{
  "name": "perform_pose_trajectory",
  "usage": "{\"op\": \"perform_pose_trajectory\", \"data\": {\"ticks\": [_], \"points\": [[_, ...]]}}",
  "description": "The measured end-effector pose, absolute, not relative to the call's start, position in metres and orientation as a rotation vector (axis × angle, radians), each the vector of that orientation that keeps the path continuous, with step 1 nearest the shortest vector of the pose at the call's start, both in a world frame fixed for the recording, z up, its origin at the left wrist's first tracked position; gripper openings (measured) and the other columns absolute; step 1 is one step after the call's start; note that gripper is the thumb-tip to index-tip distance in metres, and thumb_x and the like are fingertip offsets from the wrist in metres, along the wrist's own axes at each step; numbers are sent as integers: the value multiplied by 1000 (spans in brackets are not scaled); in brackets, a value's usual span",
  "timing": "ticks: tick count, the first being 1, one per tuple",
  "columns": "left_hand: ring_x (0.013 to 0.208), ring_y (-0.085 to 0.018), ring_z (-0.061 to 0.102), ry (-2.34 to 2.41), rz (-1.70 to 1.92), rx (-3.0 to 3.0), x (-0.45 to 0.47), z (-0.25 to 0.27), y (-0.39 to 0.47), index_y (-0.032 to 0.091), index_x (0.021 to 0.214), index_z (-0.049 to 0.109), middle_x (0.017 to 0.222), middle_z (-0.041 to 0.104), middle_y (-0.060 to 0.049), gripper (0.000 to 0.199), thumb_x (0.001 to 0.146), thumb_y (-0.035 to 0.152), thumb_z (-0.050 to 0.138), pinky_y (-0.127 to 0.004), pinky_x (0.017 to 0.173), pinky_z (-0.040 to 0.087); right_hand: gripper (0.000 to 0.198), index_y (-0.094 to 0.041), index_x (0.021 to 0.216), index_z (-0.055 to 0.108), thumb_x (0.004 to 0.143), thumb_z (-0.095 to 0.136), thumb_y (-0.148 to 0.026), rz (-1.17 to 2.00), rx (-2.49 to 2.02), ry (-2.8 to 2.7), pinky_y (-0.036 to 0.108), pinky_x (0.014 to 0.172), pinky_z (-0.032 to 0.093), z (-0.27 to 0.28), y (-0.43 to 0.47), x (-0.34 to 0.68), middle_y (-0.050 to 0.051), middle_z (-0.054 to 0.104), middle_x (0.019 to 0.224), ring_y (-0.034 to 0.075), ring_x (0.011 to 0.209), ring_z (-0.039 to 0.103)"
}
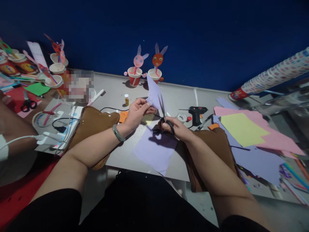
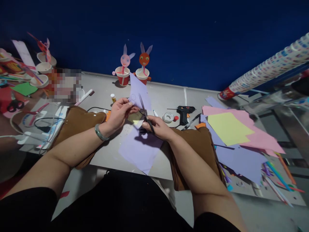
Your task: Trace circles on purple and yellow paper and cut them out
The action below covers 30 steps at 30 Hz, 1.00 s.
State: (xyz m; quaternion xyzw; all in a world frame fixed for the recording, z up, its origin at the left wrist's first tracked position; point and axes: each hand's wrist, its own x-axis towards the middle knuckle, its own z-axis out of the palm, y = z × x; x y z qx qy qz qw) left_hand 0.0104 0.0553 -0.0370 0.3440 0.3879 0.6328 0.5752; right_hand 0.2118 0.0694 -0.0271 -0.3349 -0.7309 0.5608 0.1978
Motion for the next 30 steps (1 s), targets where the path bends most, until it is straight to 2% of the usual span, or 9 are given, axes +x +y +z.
{"op": "perform_pose_trajectory", "data": {"ticks": [9, 17, 24, 30], "points": [[64, -8, 70, 927, 1513, 743, 10, -24, 53, 21, 84, 50, 72, 65, 4, 18, 91, 21, 67, -22, 69, 59, 62, -17, 79, 61, 82, 66, -78, 1839, -863, -2195, 28, 65, 43, -25, 77, 219, 0, 59, 72, 13, 68, 55], [68, -8, 71, 926, 1542, 739, 9, -26, 56, 22, 81, 49, 75, 62, 5, 19, 89, 22, 67, -23, 71, 59, 62, -17, 78, 59, 80, 67, -78, 1812, -937, -2240, 27, 63, 40, -24, 79, 223, -1, 59, 70, 13, 68, 54], [65, -7, 64, 907, 1544, 870, 9, -33, 51, 20, 79, 55, 70, 61, 5, 24, 82, 29, 77, -22, 69, 56, 61, -17, 79, 60, 80, 67, -78, 1849, -917, -2191, 27, 64, 40, -23, 78, 221, -1, 58, 69, 13, 67, 53], [66, -9, 64, 944, 1537, 990, 8, -37, 50, 20, 78, 58, 70, 63, 4, 24, 82, 33, 78, -23, 68, 55, 64, -15, 79, 62, 79, 67, -79, 1887, -903, -2138, 27, 65, 42, -19, 78, 222, 0, 59, 72, 12, 67, 54]]}}
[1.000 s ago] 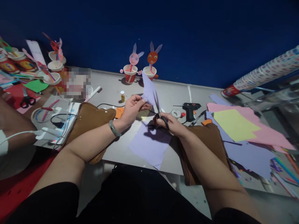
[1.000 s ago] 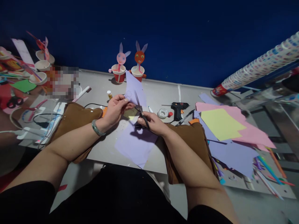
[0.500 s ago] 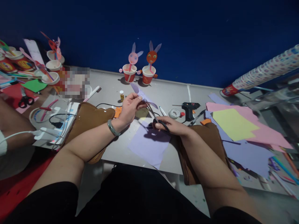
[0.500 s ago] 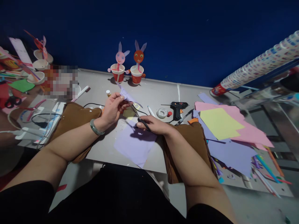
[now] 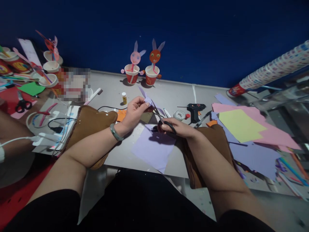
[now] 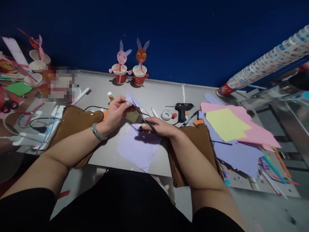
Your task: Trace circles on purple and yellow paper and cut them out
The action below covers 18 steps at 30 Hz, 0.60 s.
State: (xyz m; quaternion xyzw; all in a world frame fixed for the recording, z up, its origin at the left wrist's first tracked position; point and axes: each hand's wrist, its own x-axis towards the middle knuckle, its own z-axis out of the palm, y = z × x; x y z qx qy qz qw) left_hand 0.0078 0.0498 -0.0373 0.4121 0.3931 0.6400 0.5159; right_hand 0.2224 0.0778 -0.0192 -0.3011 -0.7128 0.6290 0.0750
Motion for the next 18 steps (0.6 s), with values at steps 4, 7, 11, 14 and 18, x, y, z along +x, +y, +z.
{"op": "perform_pose_trajectory", "data": {"ticks": [4, 7, 11, 14, 18], "points": [[63, -8, 64, 988, 1537, 1096, 8, -36, 47, 20, 78, 58, 70, 64, 4, 24, 83, 32, 79, -22, 62, 51, 65, -15, 78, 62, 79, 66, -80, 1892, -906, -2131, 27, 66, 41, -20, 77, 223, -1, 58, 71, 12, 67, 53], [52, -7, 56, 1023, 1489, 1124, 8, -34, 45, 21, 77, 56, 63, 65, 4, 25, 85, 32, 77, -21, 53, 44, 64, -16, 79, 62, 81, 64, -80, 1875, -910, -2146, 27, 66, 41, -23, 77, 223, -1, 58, 72, 12, 67, 53], [45, -6, 49, 1024, 1487, 1007, 6, -34, 51, 23, 77, 53, 54, 59, 6, 26, 85, 32, 76, -21, 46, 35, 63, -16, 83, 62, 81, 64, -79, 1901, -911, -2206, 27, 66, 44, -23, 79, 224, 0, 60, 75, 13, 69, 55], [42, -5, 45, 1017, 1523, 916, 3, -36, 57, 23, 77, 51, 52, 55, 8, 27, 84, 32, 75, -20, 43, 31, 59, -16, 80, 62, 83, 65, -76, 1886, -912, -2372, 25, 61, 41, -18, 84, 233, -1, 57, 73, 12, 68, 52], [40, -3, 39, 994, 1538, 905, 3, -36, 57, 22, 75, 51, 53, 46, 10, 25, 83, 27, 74, -21, 40, 24, 61, -16, 77, 61, 83, 64, -77, 1894, -841, -2488, 25, 59, 39, -9, 93, 251, -1, 54, 70, 12, 66, 49]]}}
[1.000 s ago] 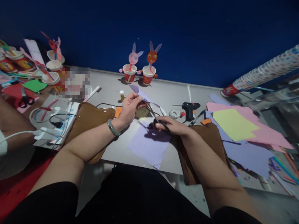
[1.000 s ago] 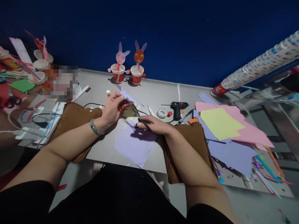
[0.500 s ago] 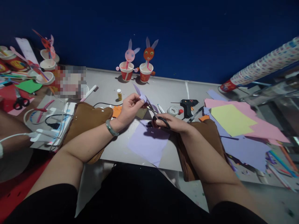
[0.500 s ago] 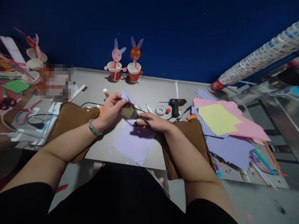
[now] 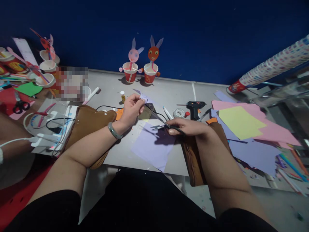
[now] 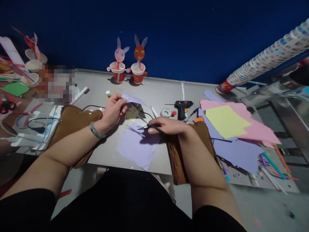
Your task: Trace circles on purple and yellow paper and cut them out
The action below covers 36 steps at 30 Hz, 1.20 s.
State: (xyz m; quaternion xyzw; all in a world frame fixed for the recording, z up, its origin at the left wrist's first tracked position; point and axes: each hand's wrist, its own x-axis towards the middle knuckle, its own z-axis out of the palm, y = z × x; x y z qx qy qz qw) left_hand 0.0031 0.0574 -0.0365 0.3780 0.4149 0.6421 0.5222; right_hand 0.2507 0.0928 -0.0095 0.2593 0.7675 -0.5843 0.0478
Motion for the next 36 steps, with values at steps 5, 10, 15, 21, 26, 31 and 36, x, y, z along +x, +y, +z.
{"op": "perform_pose_trajectory", "data": {"ticks": [5, 10, 15, 21, 26, 31, 36], "points": [[41, -2, 39, 1023, 1491, 956, 6, -33, 53, 21, 72, 51, 56, 44, 9, 24, 81, 21, 74, -20, 42, 26, 62, -16, 78, 63, 84, 62, -78, -1896, 831, 2353, 26, 60, 41, -3, 97, 259, 0, 57, 69, 12, 64, 51], [40, -3, 38, 1014, 1462, 989, 5, -34, 53, 21, 70, 50, 53, 42, 9, 22, 78, 20, 71, -20, 41, 26, 58, -17, 75, 61, 85, 64, -75, -1897, 856, 2311, 26, 56, 40, -6, 95, 254, 0, 57, 66, 12, 61, 50], [36, -2, 35, 982, 1457, 958, 6, -33, 52, 22, 73, 51, 53, 41, 10, 23, 75, 25, 73, -21, 38, 20, 58, -17, 75, 61, 86, 63, -74, -1917, 825, 2303, 26, 58, 41, -10, 95, 253, -1, 56, 67, 11, 62, 50], [33, -3, 35, 998, 1423, 897, 8, -29, 50, 24, 78, 49, 49, 38, 12, 31, 77, 35, 78, -21, 35, 16, 56, -17, 77, 61, 88, 63, -72, -1940, 787, 2322, 25, 59, 40, -13, 94, 252, -1, 57, 69, 11, 63, 50], [33, -6, 46, 974, 1397, 885, 9, -31, 50, 25, 82, 49, 44, 43, 13, 35, 77, 42, 79, -20, 32, 22, 58, -17, 74, 59, 88, 61, -73, -1931, 765, 2352, 26, 60, 37, -13, 93, 248, -2, 53, 68, 11, 63, 45], [35, -7, 52, 947, 1392, 881, 9, -32, 49, 24, 87, 48, 46, 50, 13, 38, 78, 45, 79, -16, 35, 33, 58, -17, 73, 58, 87, 62, -73, -1922, 819, 2342, 27, 63, 36, -14, 91, 246, -2, 53, 68, 11, 64, 45], [47, -9, 64, 996, 1362, 817, 10, -29, 49, 24, 91, 45, 53, 58, 10, 37, 81, 42, 77, -16, 46, 48, 59, -16, 76, 59, 85, 62, -74, -1919, 856, 2326, 27, 65, 36, -13, 90, 242, -2, 53, 68, 12, 64, 45]]}}
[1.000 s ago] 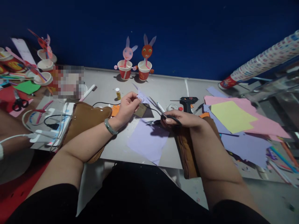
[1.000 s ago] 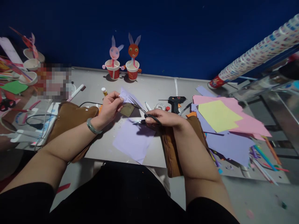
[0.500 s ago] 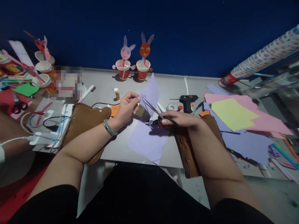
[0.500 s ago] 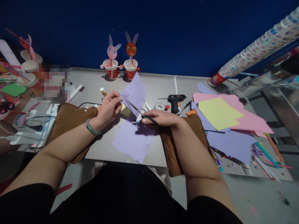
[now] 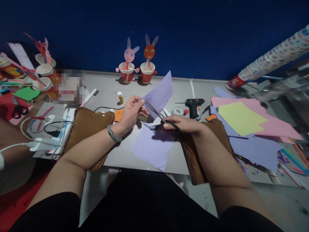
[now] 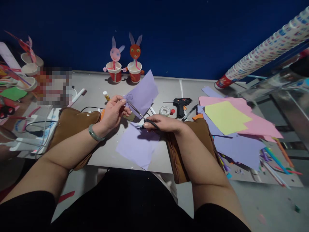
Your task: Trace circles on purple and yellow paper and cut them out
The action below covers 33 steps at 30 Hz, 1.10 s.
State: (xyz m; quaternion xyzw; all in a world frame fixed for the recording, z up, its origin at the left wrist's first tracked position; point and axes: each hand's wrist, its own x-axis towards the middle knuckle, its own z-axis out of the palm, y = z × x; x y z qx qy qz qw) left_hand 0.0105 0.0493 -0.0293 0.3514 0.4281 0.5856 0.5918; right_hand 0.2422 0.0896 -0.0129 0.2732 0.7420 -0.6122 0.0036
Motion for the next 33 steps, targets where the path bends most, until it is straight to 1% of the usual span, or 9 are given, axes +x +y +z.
{"op": "perform_pose_trajectory", "data": {"ticks": [4, 7, 13, 17, 22, 24, 27, 29, 33], "points": [[48, -8, 65, 1032, 1358, 732, 12, -26, 49, 24, 89, 45, 55, 56, 11, 30, 88, 35, 72, -15, 46, 47, 63, -15, 76, 62, 84, 61, -78, -1893, 870, 2322, 28, 67, 37, -10, 88, 238, -1, 54, 69, 13, 67, 47], [47, -7, 64, 1031, 1333, 704, 13, -24, 48, 23, 87, 45, 56, 58, 9, 26, 91, 32, 69, -14, 47, 47, 65, -15, 77, 63, 82, 61, -80, -1918, 899, 2321, 29, 67, 38, -12, 86, 235, -1, 55, 69, 13, 67, 48], [51, -8, 67, 1023, 1310, 702, 15, -23, 45, 22, 85, 44, 57, 58, 9, 25, 91, 30, 68, -15, 51, 51, 66, -14, 81, 65, 81, 63, -81, -1993, 969, 2282, 27, 64, 38, -22, 82, 231, 0, 58, 71, 13, 67, 51], [55, -10, 70, 1012, 1310, 725, 16, -24, 46, 23, 85, 44, 59, 62, 7, 23, 94, 28, 65, -18, 55, 54, 68, -14, 82, 66, 82, 61, -81, -2028, 975, 2280, 27, 64, 39, -26, 79, 228, 1, 61, 71, 13, 67, 53], [55, -9, 69, 1042, 1318, 729, 17, -23, 47, 22, 86, 46, 60, 66, 5, 16, 99, 20, 55, -18, 57, 55, 71, -12, 83, 67, 83, 59, -83, -2061, 969, 2267, 27, 62, 40, -25, 78, 226, 2, 62, 70, 13, 66, 54], [58, -9, 70, 1061, 1329, 726, 17, -23, 48, 22, 85, 48, 62, 66, 5, 16, 99, 20, 55, -18, 59, 56, 70, -13, 80, 67, 84, 58, -83, -2065, 969, 2265, 26, 61, 40, -24, 78, 227, 2, 63, 71, 12, 64, 54], [59, -8, 70, 1084, 1324, 715, 16, -23, 48, 21, 84, 49, 63, 66, 5, 18, 97, 22, 61, -17, 59, 55, 69, -14, 76, 65, 85, 58, -82, -2070, 971, 2246, 26, 58, 39, -24, 78, 228, 2, 63, 69, 11, 61, 52], [57, -9, 70, 1090, 1304, 712, 16, -23, 48, 21, 84, 48, 62, 65, 6, 20, 96, 24, 64, -17, 58, 55, 67, -14, 78, 65, 85, 58, -81, -2083, 976, 2225, 26, 57, 39, -24, 77, 228, 2, 63, 69, 12, 61, 53], [54, -9, 69, 1073, 1276, 719, 15, -23, 47, 21, 85, 48, 59, 63, 6, 19, 97, 25, 62, -17, 56, 55, 66, -15, 79, 62, 84, 59, -81, -2099, 1002, 2211, 26, 58, 39, -24, 77, 227, 4, 66, 76, 12, 63, 53]]}}
